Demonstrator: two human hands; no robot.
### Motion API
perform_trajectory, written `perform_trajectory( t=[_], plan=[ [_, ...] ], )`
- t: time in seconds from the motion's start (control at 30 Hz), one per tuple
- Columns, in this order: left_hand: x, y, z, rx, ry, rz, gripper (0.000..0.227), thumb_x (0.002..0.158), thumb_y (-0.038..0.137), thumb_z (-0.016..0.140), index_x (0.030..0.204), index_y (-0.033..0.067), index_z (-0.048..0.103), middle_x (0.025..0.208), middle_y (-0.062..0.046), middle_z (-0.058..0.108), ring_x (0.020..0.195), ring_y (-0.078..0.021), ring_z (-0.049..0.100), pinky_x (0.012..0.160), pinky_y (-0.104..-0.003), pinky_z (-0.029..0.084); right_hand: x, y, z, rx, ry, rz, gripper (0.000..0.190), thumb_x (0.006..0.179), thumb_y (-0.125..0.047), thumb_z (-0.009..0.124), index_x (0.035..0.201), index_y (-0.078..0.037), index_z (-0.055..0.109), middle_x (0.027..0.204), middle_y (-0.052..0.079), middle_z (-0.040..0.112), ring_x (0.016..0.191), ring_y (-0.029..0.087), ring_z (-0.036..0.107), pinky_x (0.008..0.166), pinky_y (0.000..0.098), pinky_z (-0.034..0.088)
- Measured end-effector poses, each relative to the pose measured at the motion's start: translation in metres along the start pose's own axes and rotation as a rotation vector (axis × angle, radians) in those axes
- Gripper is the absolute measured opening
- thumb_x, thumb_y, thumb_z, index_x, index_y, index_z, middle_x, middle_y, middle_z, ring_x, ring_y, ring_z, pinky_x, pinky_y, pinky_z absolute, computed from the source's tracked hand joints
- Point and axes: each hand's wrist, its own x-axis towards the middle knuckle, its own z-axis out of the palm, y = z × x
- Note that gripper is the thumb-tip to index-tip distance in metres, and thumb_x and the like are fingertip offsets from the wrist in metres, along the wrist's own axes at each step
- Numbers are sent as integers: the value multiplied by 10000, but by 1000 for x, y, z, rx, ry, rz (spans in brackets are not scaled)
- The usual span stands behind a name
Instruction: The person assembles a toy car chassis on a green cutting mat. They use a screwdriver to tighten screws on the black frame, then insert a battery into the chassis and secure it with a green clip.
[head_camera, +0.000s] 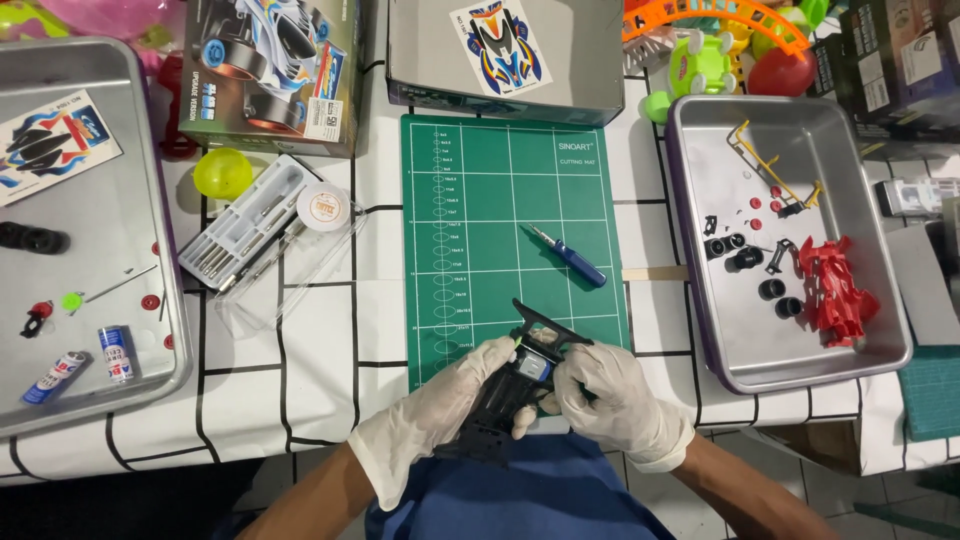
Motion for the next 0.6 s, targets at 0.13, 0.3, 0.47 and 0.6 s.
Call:
perform_trajectory(
  t=[0.13, 0.3, 0.47, 0.6],
  plan=[
    [-1, 3, 7, -7, 22, 85, 475, 1124, 475, 305, 1108, 67, 548, 749, -144, 642, 618, -225, 626, 583, -326, 492, 3, -1, -3, 20, -28, -17, 233, 732, 99, 482, 706, -129, 438, 628, -12, 395, 529, 180, 339, 479, 329, 313],
    [3, 1, 7, -150, -15, 202, 395, 1133, 348, 370, 1025, 19, 561, 861, -226, 662, 598, -286, 655, 579, -389, 549, 21, -17, -21, 122, -112, 22, 192, 932, 80, 511, 798, -51, 471, 711, 60, 439, 602, 228, 419, 534, 368, 387],
    [-3, 7, 15, -188, 97, 71, 402, 1102, 398, 448, 973, 32, 552, 781, -219, 621, 621, -331, 651, 632, -438, 541, 25, -18, -30, 111, -228, 83, 182, 954, 42, 515, 825, -68, 448, 729, 37, 456, 611, 223, 433, 547, 363, 401],
    [-7, 16, 26, -32, 123, 17, 251, 1141, 303, 374, 1064, 72, 434, 712, -162, 541, 623, -254, 571, 691, -373, 516, 35, -22, -35, 128, -222, 28, 95, 938, 63, 514, 900, -24, 522, 773, 71, 531, 643, 248, 482, 577, 370, 462]
  ],
)
